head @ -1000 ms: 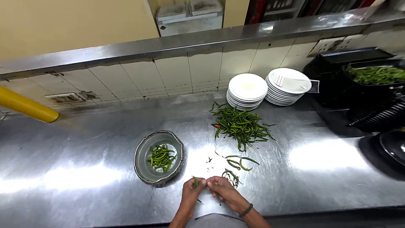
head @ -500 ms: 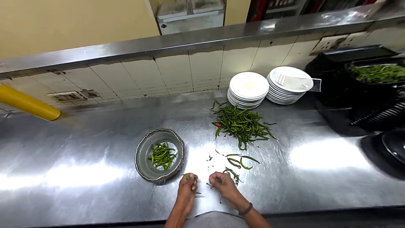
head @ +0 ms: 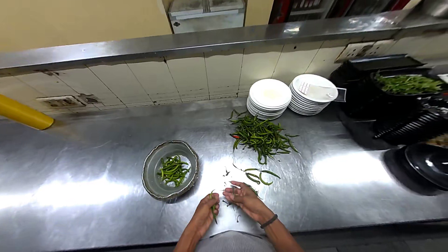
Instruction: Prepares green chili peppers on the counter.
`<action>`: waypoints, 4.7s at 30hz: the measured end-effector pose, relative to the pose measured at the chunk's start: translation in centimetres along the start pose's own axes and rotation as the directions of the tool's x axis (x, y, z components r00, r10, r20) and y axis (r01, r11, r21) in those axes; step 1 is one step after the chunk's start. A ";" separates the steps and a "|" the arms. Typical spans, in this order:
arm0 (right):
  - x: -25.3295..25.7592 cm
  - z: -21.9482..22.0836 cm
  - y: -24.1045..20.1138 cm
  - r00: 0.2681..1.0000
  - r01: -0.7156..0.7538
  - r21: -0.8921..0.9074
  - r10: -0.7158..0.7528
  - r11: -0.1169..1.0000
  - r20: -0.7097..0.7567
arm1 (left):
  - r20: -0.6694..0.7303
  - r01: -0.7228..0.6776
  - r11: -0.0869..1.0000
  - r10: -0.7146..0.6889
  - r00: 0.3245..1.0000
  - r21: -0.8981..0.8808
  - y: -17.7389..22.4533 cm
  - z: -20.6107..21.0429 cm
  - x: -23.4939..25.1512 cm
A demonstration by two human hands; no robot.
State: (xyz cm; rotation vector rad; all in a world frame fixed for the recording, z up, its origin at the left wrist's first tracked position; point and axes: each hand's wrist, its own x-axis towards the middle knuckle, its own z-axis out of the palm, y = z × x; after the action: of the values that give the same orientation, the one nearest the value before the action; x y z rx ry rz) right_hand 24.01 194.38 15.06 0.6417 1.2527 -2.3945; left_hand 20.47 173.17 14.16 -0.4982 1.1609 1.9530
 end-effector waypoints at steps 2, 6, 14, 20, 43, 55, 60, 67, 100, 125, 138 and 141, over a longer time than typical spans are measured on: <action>-0.3 0.5 -0.1 1.000 -0.012 -0.075 0.011 0.997 -0.019 | 0.040 -0.036 0.997 0.034 0.999 0.070 0.0 0.4 0.2; -0.6 1.2 -0.1 0.995 -0.096 -0.161 0.098 0.982 0.006 | 0.123 -0.078 0.979 0.055 0.991 0.187 0.1 0.8 0.5; -0.4 1.0 1.8 0.988 -0.129 -0.309 0.148 0.942 0.037 | 0.017 -0.334 0.873 0.352 0.936 0.354 0.4 0.5 0.8; -0.2 1.5 2.7 0.996 0.080 -0.521 -0.042 0.850 0.084 | -0.014 -0.301 0.906 0.320 0.947 0.298 0.6 0.1 0.7; 1.1 -2.5 -2.5 0.866 -0.445 -0.879 -0.332 -0.174 -0.373 | -0.090 0.153 0.836 -0.234 0.968 -0.527 0.9 -0.2 -0.5; -0.4 -0.1 1.1 0.991 0.014 -0.595 -0.092 0.804 -0.101 | 0.204 -0.148 0.949 0.092 0.975 0.279 -0.3 1.1 1.1; -0.1 0.4 2.3 0.992 -0.059 -0.640 -0.026 0.766 -0.123 | 0.192 -0.259 0.801 0.183 0.964 0.540 -0.2 1.1 1.2; -0.8 1.3 2.3 0.923 0.296 -0.796 -0.371 0.529 0.097 | 0.019 0.024 0.994 -0.023 1.000 -0.107 -0.6 1.6 1.0; 2.2 0.6 2.7 0.949 0.093 -0.872 -0.308 0.481 -0.069 | -0.090 -0.025 0.779 -0.041 0.995 -0.627 1.6 -1.5 -0.5; 0.5 -3.2 -2.2 0.871 -0.328 -0.935 -0.338 0.137 -0.356 | -0.116 -0.017 0.856 -0.051 0.992 -0.517 -0.8 -1.2 0.5; -0.6 -7.2 -0.7 0.881 -0.215 -0.966 -0.398 0.145 -0.256 | -0.086 0.111 0.921 -0.154 0.984 -0.374 -1.3 0.4 0.8; -1.2 -5.5 -0.5 0.868 -0.031 -0.843 -0.404 0.537 -0.290 | 0.000 0.060 0.978 -0.061 0.998 -0.200 -1.4 1.0 0.8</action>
State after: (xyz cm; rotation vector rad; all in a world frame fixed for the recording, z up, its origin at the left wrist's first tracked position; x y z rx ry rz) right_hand 26.00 199.30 13.28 0.7717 2.5351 -1.4389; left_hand 21.12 174.79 13.35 -0.6373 0.9462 2.0264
